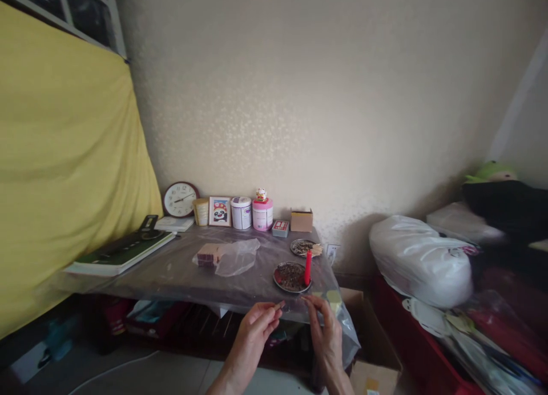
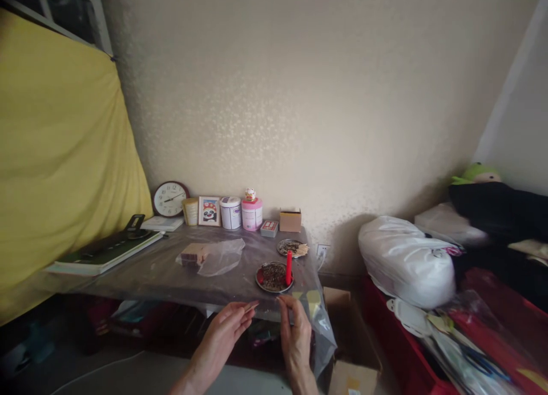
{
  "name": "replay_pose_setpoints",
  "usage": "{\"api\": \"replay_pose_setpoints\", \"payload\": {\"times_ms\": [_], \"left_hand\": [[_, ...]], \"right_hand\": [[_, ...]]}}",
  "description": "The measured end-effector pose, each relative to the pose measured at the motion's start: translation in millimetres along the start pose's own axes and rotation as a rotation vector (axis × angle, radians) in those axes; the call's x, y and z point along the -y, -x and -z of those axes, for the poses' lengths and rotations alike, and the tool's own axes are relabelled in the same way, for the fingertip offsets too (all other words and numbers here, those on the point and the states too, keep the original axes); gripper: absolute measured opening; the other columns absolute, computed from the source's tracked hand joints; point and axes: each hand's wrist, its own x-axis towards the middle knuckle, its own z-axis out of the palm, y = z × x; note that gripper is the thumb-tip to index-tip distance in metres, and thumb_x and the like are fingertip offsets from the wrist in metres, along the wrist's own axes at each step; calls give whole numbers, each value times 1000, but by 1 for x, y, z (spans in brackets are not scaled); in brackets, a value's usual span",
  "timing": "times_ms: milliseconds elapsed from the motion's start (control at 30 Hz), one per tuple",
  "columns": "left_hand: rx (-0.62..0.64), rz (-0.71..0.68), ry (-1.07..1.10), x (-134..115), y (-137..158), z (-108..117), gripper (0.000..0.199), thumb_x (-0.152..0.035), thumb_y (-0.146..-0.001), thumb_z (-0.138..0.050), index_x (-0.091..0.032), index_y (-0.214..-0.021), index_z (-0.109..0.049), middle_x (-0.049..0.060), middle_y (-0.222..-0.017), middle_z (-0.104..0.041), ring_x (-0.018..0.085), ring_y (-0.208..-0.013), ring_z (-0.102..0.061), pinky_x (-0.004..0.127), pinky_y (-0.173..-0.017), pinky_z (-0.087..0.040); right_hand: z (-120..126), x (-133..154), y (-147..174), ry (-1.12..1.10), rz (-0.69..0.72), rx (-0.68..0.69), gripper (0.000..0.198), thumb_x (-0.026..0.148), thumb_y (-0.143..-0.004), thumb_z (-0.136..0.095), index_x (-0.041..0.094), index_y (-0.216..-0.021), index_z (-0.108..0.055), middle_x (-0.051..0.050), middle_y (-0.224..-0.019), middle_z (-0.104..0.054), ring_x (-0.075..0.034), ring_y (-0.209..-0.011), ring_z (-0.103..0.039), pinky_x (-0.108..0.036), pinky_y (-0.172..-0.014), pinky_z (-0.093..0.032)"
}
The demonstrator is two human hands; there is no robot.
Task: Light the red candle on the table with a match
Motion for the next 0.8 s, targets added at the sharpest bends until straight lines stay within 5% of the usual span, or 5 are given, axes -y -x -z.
{"api": "replay_pose_setpoints", "payload": {"times_ms": [300, 567, 800], "left_hand": [[-9, 16, -12, 10, -4, 10, 22, -33, -74, -67, -16, -88, -65, 8, -98, -66, 21, -99, -57, 32, -90, -40], [81, -22, 44, 15, -4, 2, 17, -30, -78, -63, -17, -88, -65, 6, -96, -65, 20, -98, -56, 33, -92, -38], [-5, -9, 35, 16, -10, 6, 24, -35, -70, -70, -15, -83, -66, 7, -87, -66, 19, -88, -58, 31, -84, -41]], "right_hand": [[2, 16, 2, -142, -109, -16, 20, 35, -86, -51, 20, -88, -64, -4, -84, -69, -18, -78, -64, -27, -73, -50], [-6, 28, 10, -123, 72, 27, 13, 26, -88, -49, 21, -86, -61, -4, -85, -69, -17, -81, -66, -25, -74, -52], [8, 42, 6, -131, 183, -36, 11, 18, -87, -50, 22, -92, -59, -6, -93, -67, -18, -86, -64, -29, -77, -51]]}}
